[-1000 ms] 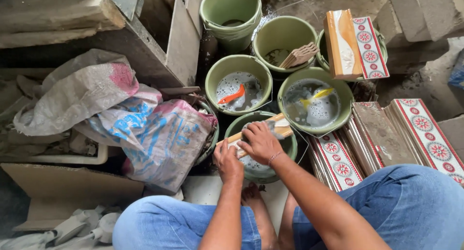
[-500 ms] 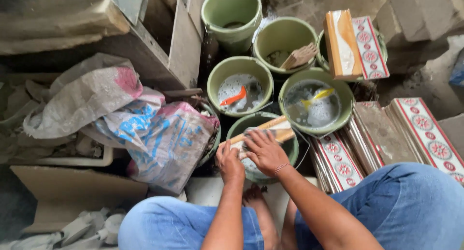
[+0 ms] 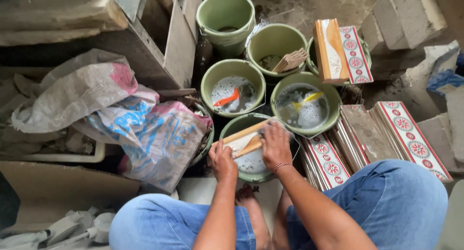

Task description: The person scrubs a rectangular ceramic tile with a small abrasive pad, repeatedly dipping it into soapy water and scrubbing both sides. The person handles the tile and pad by hand, working over several green buckets filled with soapy water.

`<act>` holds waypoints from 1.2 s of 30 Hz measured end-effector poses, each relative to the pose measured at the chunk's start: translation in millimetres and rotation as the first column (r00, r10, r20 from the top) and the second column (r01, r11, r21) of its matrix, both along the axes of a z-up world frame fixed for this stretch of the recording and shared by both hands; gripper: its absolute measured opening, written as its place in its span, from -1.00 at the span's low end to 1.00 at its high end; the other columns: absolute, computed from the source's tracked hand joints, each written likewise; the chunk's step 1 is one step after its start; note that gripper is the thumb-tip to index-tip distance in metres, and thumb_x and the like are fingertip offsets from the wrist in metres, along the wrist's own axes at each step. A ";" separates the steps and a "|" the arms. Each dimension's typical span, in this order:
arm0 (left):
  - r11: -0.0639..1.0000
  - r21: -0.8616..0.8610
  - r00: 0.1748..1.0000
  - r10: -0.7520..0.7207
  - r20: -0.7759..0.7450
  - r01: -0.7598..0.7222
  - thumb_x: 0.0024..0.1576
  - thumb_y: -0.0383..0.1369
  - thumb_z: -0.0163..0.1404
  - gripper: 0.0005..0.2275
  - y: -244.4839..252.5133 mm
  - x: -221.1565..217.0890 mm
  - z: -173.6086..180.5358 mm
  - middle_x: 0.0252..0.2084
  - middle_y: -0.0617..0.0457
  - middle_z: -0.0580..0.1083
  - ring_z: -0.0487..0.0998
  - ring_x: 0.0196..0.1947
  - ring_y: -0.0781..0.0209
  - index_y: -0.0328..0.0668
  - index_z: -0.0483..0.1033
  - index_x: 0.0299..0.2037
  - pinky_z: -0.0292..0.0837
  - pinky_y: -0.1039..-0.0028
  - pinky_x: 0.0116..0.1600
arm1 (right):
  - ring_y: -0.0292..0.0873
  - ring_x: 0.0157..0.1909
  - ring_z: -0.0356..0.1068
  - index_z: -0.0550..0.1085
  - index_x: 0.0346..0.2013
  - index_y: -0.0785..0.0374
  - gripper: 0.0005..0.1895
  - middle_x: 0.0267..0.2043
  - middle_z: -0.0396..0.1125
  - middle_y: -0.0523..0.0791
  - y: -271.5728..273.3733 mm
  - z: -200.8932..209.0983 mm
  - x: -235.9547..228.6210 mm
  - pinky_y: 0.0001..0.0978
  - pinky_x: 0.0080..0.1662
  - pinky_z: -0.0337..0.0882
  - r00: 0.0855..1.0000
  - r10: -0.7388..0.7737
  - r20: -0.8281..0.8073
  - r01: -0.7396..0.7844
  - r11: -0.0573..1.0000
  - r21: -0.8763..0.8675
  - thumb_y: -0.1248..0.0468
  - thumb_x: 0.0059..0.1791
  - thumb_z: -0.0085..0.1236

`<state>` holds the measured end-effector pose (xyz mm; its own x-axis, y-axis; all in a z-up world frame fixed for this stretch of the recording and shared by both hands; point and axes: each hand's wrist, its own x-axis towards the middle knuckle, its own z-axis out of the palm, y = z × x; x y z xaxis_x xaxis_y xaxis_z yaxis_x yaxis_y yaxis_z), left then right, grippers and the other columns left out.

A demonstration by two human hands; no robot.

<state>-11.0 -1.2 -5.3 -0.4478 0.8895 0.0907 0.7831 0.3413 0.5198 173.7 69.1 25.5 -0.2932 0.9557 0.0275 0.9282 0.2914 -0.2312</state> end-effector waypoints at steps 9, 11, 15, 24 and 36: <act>0.999 0.049 0.999 0.014 -0.048 -0.012 -0.10 -0.35 0.26 -0.82 3.6 -1.9 -14.9 0.24 0.33 0.44 0.31 0.28 0.06 -0.03 0.49 -0.39 0.39 0.14 0.18 | 0.03 0.59 -0.15 0.21 0.43 -0.03 -0.45 0.58 -0.05 -0.10 -41.0 5.1 -30.1 0.13 0.46 -0.14 0.873 0.487 0.028 -0.488 0.871 0.055 0.09 0.11 -0.24; 0.999 0.029 0.999 0.017 -0.031 -0.016 -0.11 -0.36 0.27 -0.81 0.3 -1.2 -9.2 0.25 0.31 0.44 0.31 0.29 0.04 -0.05 0.51 -0.37 0.40 0.12 0.18 | 0.06 0.58 -0.11 0.22 0.43 0.02 -0.44 0.55 0.00 -0.05 -24.2 0.4 -11.1 0.14 0.46 -0.11 0.938 0.348 0.014 -0.347 0.933 0.089 0.14 0.09 -0.24; 0.999 0.023 1.000 0.025 0.019 -0.025 -0.09 -0.39 0.25 -0.83 5.4 -0.4 -10.5 0.27 0.29 0.43 0.29 0.30 0.03 -0.05 0.51 -0.36 0.40 0.13 0.17 | 0.29 0.57 -0.18 0.14 0.47 0.26 -0.38 0.55 -0.08 0.19 -5.0 -7.3 -7.4 0.32 0.44 -0.17 0.997 -0.056 -0.060 0.058 0.998 0.029 0.16 0.10 -0.24; 1.000 0.011 1.000 0.004 -0.019 -0.004 -0.09 -0.40 0.25 -0.84 3.6 1.2 -7.4 0.26 0.29 0.43 0.30 0.30 0.01 -0.04 0.54 -0.36 0.45 0.11 0.11 | -0.03 0.56 -0.07 0.27 0.40 -0.03 -0.33 0.50 0.09 -0.14 3.7 -39.5 10.1 0.01 0.49 -0.16 0.895 0.433 -0.105 -0.417 0.897 0.148 0.32 -0.05 -0.15; 0.997 -0.070 0.999 0.015 -0.043 -0.018 -0.14 -0.41 0.29 -0.78 10.4 4.1 -2.1 0.24 0.40 0.41 0.29 0.30 0.08 0.03 0.51 -0.35 0.48 0.15 0.10 | -0.03 0.49 0.04 0.36 0.28 -0.11 -0.52 0.39 0.17 -0.16 -13.7 -10.7 -11.6 0.04 0.41 -0.02 0.913 0.392 -0.111 -0.369 0.912 0.178 -0.03 0.07 -0.16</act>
<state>-6.9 9.2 -7.4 -0.4599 0.8867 0.0476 0.7980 0.3892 0.4602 162.1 55.4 14.9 -0.6162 0.7535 0.2292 0.7009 0.6574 -0.2769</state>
